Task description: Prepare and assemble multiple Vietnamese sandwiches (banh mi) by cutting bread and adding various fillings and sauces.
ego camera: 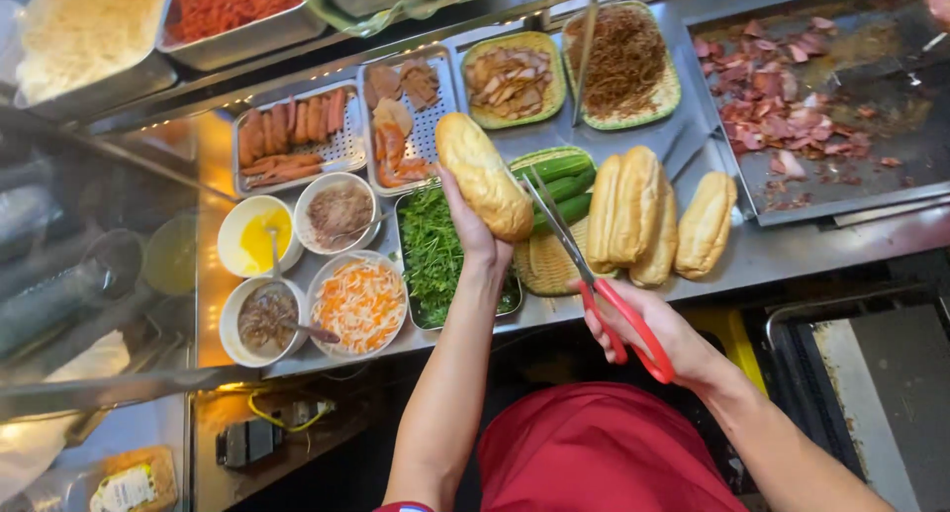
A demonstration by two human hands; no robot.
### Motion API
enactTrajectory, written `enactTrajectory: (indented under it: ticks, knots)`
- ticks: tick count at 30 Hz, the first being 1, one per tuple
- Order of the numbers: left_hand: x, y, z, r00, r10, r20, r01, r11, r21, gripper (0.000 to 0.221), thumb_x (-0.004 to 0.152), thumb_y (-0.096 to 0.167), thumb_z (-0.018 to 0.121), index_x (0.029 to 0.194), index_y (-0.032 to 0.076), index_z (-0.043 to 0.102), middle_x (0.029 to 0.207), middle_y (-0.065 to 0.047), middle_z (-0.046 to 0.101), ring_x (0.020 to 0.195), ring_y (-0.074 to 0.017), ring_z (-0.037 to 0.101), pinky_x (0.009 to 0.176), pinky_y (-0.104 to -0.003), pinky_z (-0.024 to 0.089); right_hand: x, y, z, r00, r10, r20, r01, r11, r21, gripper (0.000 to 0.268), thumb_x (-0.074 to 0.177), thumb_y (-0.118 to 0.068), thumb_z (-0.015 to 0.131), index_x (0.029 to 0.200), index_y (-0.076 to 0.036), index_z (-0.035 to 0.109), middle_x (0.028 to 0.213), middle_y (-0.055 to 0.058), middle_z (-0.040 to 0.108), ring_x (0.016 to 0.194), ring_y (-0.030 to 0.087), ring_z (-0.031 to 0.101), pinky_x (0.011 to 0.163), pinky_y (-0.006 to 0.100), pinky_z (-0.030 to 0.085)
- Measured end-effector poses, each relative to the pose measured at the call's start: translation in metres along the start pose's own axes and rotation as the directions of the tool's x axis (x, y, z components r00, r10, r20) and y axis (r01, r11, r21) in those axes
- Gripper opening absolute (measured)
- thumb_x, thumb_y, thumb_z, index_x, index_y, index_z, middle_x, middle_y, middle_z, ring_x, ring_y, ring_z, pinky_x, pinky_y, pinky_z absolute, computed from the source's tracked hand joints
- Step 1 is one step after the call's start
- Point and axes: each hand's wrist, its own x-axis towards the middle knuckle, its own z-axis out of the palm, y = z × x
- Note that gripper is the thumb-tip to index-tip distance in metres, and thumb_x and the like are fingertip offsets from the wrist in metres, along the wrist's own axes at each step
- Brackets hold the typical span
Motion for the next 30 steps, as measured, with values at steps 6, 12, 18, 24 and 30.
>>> enactTrajectory:
  ticks: [6,12,18,24,30]
  knots:
    - [0.039,0.006,-0.019,0.975,0.1,-0.2,-0.105,0.994,-0.014,0.072,0.102,0.065,0.041,0.149,0.011,0.047,0.133,-0.009,0.063,0.113,-0.0234,0.067,0.094,-0.043,0.058,-0.01,0.011,0.0,0.989,0.081,0.126,-0.059,0.983,-0.172,0.059,0.096,-0.033,0.062,0.146,-0.004,0.053,0.082,-0.002,0.056,0.066,0.007,0.054,0.054,0.022,0.049]
    - [0.029,0.007,-0.001,0.969,0.133,-0.206,-0.128,0.991,0.041,0.07,0.101,0.062,0.042,0.149,0.012,0.044,0.133,-0.01,0.061,0.115,-0.0251,0.065,0.095,-0.044,0.056,-0.005,0.009,0.007,0.994,0.069,0.088,-0.057,0.99,-0.128,0.053,0.097,-0.032,0.06,0.142,-0.005,0.056,0.077,-0.002,0.055,0.061,0.007,0.055,0.049,0.023,0.048]
    - [0.029,0.009,-0.008,0.972,0.097,-0.216,-0.102,0.995,-0.01,0.072,0.103,0.063,0.041,0.15,0.008,0.044,0.13,-0.012,0.062,0.109,-0.0269,0.068,0.088,-0.046,0.061,-0.006,0.008,0.024,0.993,0.049,-0.111,-0.093,0.896,-0.434,0.046,0.095,-0.033,0.065,0.135,-0.009,0.068,0.06,0.0,0.052,0.045,0.007,0.047,0.04,0.022,0.039]
    - [0.019,0.029,0.006,0.97,0.08,-0.228,-0.071,0.996,0.047,0.074,0.098,0.065,0.039,0.147,0.01,0.041,0.124,-0.013,0.063,0.098,-0.0309,0.07,0.078,-0.05,0.063,-0.011,0.012,0.011,0.996,0.019,0.093,0.001,0.978,-0.209,0.054,0.098,-0.037,0.059,0.139,-0.002,0.057,0.075,-0.002,0.054,0.059,0.006,0.053,0.05,0.022,0.046]
    - [0.012,0.026,0.005,0.974,0.141,-0.175,-0.13,0.989,0.069,0.075,0.1,0.066,0.039,0.149,0.01,0.041,0.124,-0.014,0.062,0.097,-0.0292,0.07,0.078,-0.048,0.063,-0.007,0.003,0.016,0.993,0.053,0.102,-0.033,0.982,-0.187,0.058,0.099,-0.043,0.055,0.138,0.0,0.056,0.075,-0.001,0.052,0.057,0.008,0.05,0.049,0.023,0.045]
